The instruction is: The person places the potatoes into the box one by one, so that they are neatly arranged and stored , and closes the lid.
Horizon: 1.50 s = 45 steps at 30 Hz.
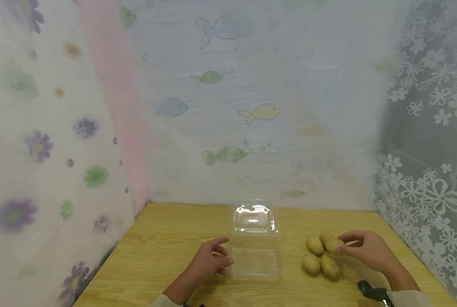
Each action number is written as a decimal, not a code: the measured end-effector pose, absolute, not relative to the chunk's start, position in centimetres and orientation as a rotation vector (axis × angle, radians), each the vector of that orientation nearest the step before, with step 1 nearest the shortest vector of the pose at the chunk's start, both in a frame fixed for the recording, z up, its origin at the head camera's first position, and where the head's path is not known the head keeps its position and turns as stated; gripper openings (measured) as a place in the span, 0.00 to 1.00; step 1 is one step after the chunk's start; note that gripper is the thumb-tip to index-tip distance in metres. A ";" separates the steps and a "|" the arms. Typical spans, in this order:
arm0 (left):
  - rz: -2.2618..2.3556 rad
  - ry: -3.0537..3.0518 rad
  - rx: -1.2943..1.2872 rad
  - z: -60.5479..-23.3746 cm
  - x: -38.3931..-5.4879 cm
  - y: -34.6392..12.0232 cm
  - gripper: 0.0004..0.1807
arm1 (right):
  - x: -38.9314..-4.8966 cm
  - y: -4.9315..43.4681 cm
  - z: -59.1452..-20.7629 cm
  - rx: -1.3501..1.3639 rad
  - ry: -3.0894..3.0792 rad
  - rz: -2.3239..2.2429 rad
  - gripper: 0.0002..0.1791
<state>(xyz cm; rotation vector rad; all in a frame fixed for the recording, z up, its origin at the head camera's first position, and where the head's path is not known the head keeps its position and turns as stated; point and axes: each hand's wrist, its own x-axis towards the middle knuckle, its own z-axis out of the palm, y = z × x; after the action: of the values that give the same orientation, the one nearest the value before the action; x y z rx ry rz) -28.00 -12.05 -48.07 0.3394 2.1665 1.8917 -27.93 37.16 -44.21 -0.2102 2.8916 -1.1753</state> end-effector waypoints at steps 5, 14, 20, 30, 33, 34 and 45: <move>1.887 2.168 0.347 -48.2 -28.0 -12.1 0.42 | -28.0 36.5 -43.4 -0.233 2.903 -1.187 0.31; 1.891 2.166 0.334 -48.2 -28.0 -11.8 0.42 | -28.3 35.0 -42.4 -0.297 2.940 -1.183 0.30; 1.892 2.159 0.335 -48.0 -27.9 -11.8 0.41 | -28.9 33.2 -41.9 -0.353 2.898 -1.275 0.28; 1.901 2.151 0.333 -48.0 -28.0 -11.8 0.41 | -29.9 29.8 -41.0 -0.409 2.949 -1.303 0.28; 1.910 2.143 0.328 -48.0 -27.9 -11.9 0.41 | -30.2 28.9 -40.9 -0.419 2.964 -1.312 0.28; 1.913 2.140 0.328 -48.0 -27.9 -11.8 0.41 | -30.2 28.6 -40.9 -0.425 2.966 -1.316 0.29; 1.912 2.140 0.331 -47.9 -27.9 -11.8 0.41 | -31.0 25.7 -40.6 -0.512 2.979 -1.326 0.27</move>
<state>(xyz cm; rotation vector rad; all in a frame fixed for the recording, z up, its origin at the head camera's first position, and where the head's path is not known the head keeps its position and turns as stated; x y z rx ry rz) -27.95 -11.78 -47.92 0.3313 2.1396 1.9115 -30.98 25.67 -40.63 -0.5117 2.9795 -1.3264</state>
